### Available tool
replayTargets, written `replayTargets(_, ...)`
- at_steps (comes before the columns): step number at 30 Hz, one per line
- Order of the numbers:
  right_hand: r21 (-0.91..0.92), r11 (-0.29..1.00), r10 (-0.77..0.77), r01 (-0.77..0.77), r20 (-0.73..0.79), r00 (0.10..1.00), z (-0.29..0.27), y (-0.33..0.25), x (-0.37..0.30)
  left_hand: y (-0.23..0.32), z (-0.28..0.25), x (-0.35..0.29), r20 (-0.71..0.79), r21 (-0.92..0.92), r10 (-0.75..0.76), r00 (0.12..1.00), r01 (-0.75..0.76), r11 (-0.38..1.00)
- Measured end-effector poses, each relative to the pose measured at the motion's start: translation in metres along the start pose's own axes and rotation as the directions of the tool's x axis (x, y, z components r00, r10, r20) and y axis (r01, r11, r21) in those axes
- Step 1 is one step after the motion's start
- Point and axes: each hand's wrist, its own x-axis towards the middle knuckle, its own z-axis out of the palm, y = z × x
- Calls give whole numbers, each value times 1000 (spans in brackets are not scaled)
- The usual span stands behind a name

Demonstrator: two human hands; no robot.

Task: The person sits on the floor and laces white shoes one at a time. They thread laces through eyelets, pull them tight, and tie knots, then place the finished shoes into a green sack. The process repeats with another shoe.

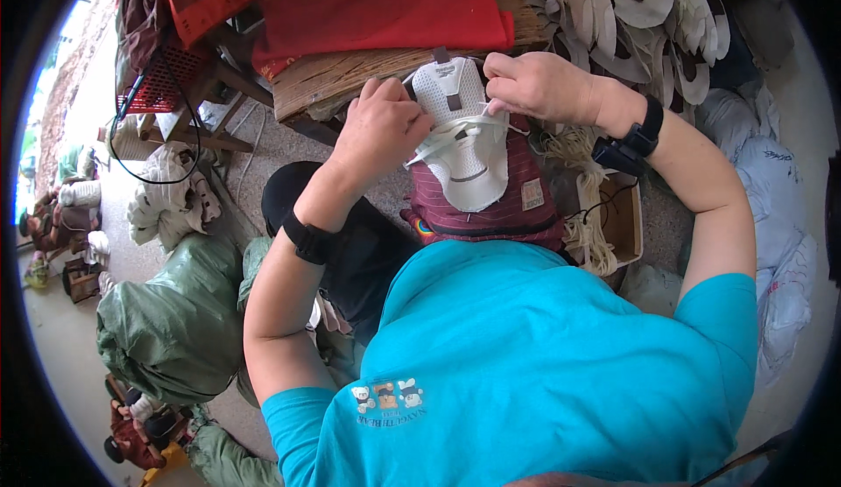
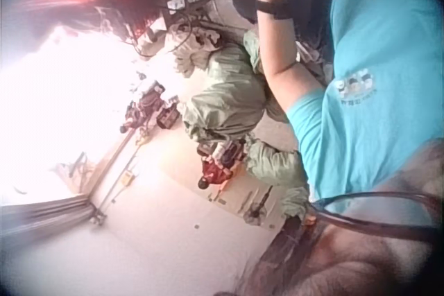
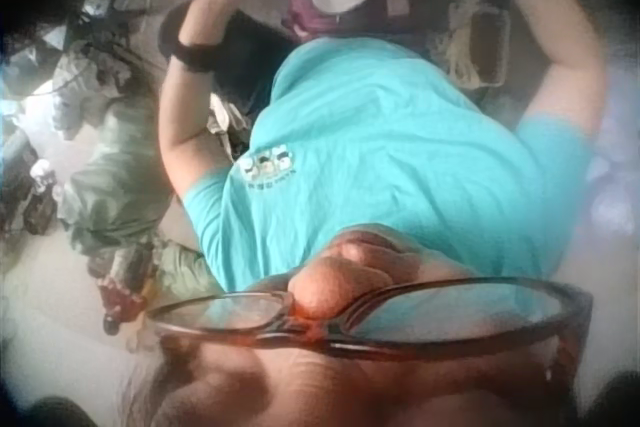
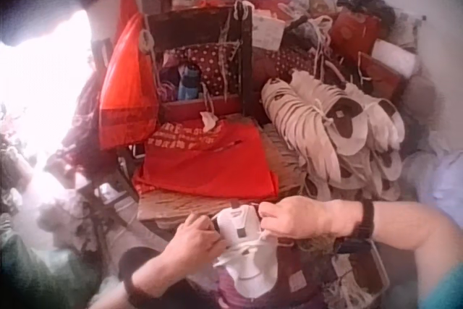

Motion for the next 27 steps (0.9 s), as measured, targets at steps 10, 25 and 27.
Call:
replayTargets(10,485,667,525,-565,231,819,9,-11,27,68,-23,9,-241,-647,-218,946,11,762)
replayTargets(25,190,933,340,-305,-192,921,18,-37,41,19,50,-43,-399,-244,94,912,-204,948)
replayTargets(27,92,955,295,-282,-203,934,17,-39,40,22,51,-41,-415,-285,56,908,-187,940)
